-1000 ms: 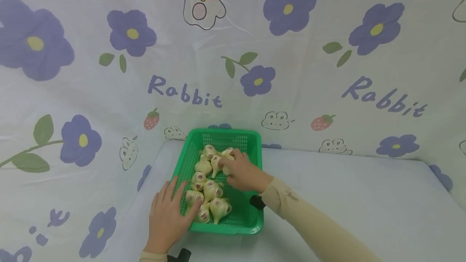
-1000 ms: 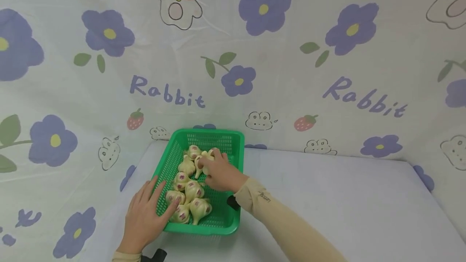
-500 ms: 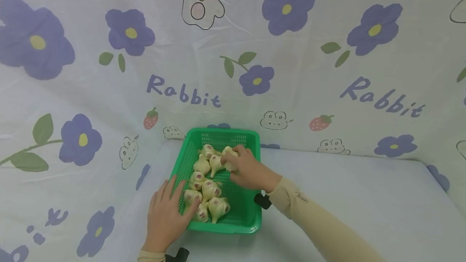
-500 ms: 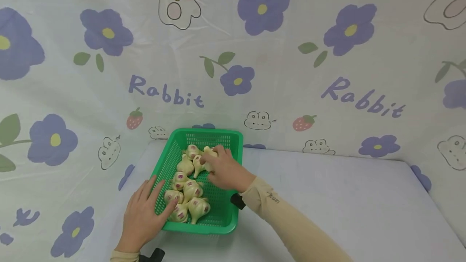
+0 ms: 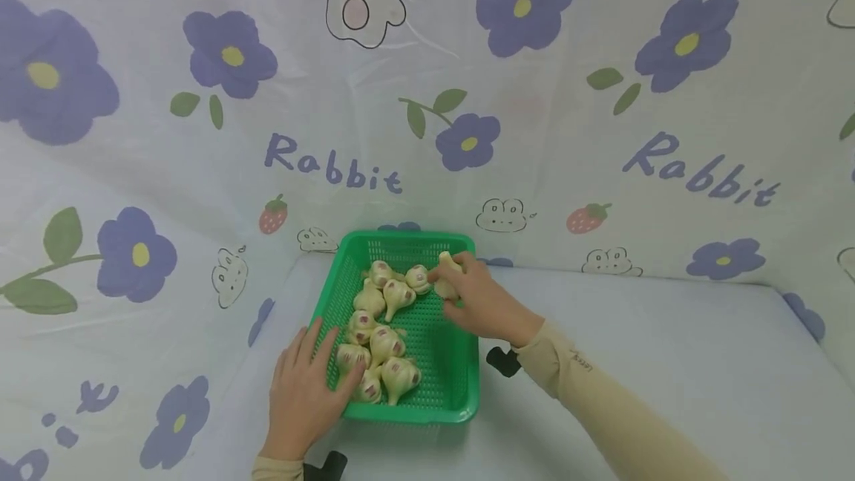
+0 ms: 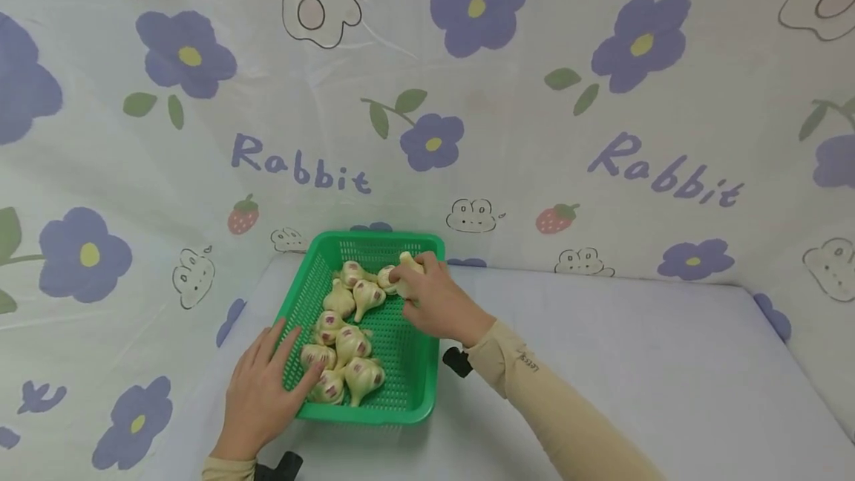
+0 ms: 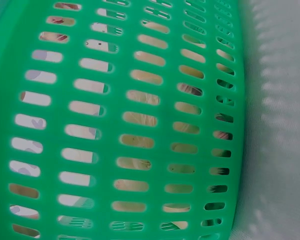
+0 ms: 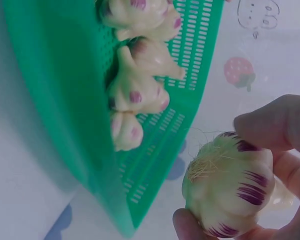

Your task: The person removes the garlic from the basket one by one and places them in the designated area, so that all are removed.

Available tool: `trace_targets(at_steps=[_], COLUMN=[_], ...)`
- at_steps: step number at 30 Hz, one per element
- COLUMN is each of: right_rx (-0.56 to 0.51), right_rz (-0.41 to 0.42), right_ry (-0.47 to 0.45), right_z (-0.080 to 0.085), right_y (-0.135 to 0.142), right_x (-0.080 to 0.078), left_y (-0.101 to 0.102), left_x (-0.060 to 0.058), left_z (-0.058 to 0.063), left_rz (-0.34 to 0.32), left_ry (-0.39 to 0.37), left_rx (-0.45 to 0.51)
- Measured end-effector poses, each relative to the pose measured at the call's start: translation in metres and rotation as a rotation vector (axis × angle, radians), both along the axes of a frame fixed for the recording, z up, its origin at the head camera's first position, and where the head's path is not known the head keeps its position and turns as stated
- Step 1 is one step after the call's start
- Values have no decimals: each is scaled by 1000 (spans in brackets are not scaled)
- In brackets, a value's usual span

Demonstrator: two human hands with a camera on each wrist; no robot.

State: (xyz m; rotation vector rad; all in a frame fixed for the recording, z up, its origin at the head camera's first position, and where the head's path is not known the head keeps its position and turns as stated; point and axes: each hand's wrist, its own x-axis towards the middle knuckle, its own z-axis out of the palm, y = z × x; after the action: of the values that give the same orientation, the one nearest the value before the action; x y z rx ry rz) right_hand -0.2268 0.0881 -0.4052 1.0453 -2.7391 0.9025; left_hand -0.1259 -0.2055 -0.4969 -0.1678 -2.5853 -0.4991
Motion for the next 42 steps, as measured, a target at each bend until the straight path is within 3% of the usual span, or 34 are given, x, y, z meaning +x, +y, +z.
trace_targets(at_steps=[10,16,26,42], right_rx=[-43,-43,9,6], right_rz=[-70,-169,-291,-312], right_ry=[-15,-61,-123,-118], right_z=[-6,-10,-37,-79], right_y=[29,53,86,79], right_x=[-12,-25,-47,-69], left_y=[-1,-2,-5,-6], left_x=[-1,0,1,-1], left_z=[-2,-2,-1,1], left_rz=[-13,-22,-37,-45], left_ry=[21,-1,-31,-57], left_rx=[3,10,27,19])
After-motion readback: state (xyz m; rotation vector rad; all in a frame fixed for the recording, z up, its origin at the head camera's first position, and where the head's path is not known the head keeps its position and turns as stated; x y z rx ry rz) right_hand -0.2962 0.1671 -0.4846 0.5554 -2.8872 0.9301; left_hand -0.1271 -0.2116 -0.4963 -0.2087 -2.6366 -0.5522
